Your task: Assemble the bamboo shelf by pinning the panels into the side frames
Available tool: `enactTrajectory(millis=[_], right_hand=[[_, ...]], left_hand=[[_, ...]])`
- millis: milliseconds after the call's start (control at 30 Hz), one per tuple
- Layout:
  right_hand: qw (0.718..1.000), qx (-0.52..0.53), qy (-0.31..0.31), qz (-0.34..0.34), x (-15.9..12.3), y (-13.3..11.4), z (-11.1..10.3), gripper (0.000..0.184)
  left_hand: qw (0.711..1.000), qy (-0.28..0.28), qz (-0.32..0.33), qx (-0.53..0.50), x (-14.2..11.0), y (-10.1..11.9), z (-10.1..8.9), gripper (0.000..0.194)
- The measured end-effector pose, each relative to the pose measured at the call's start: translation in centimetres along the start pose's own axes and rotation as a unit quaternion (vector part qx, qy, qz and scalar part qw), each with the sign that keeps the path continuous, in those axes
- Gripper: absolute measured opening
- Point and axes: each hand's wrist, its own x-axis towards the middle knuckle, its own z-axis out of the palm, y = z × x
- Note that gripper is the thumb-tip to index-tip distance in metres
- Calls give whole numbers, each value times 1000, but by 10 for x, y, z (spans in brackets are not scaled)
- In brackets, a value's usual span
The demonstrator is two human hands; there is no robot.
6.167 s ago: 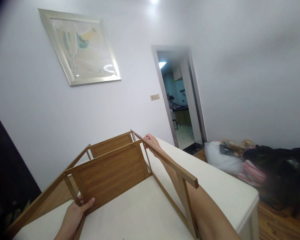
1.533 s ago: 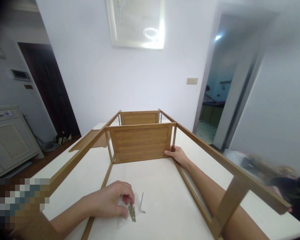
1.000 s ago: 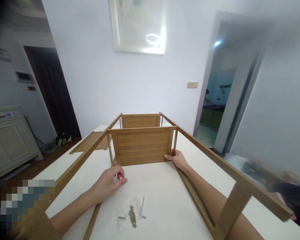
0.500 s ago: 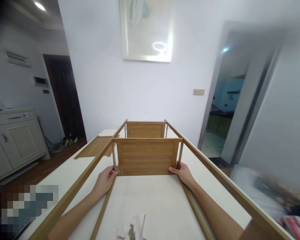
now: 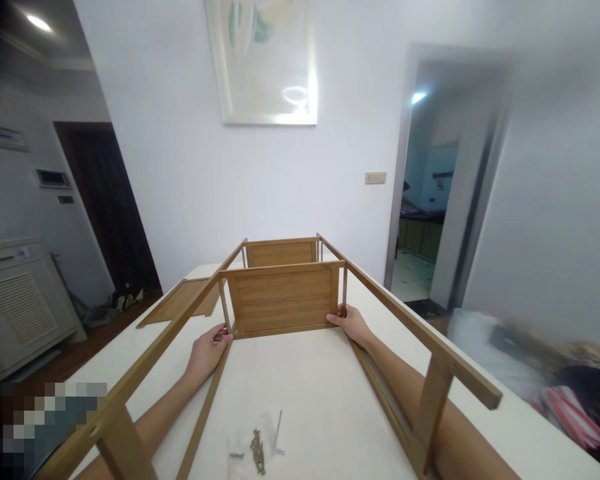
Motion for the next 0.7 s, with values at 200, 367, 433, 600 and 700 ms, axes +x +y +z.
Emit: enactTrajectory(millis=[200, 367, 433, 600, 700], right_hand=[[1000, 25, -10, 12, 5, 7, -4, 38], [999, 39, -27, 16, 7, 12, -6, 42], [998, 42, -32, 18, 8, 14, -6, 44], [998, 46, -34, 26, 10, 20, -6, 45], [998, 44, -30, 27, 10, 20, -6, 45]], left_hand=[[998, -11, 49, 32, -17, 17, -10, 36], [972, -198, 124, 19, -32, 69, -23, 10], [926, -364, 96, 1, -40, 88, -25, 10], [851, -519, 79, 1, -60, 109, -25, 18], [845, -529, 79, 8, -64, 106, -21, 22]])
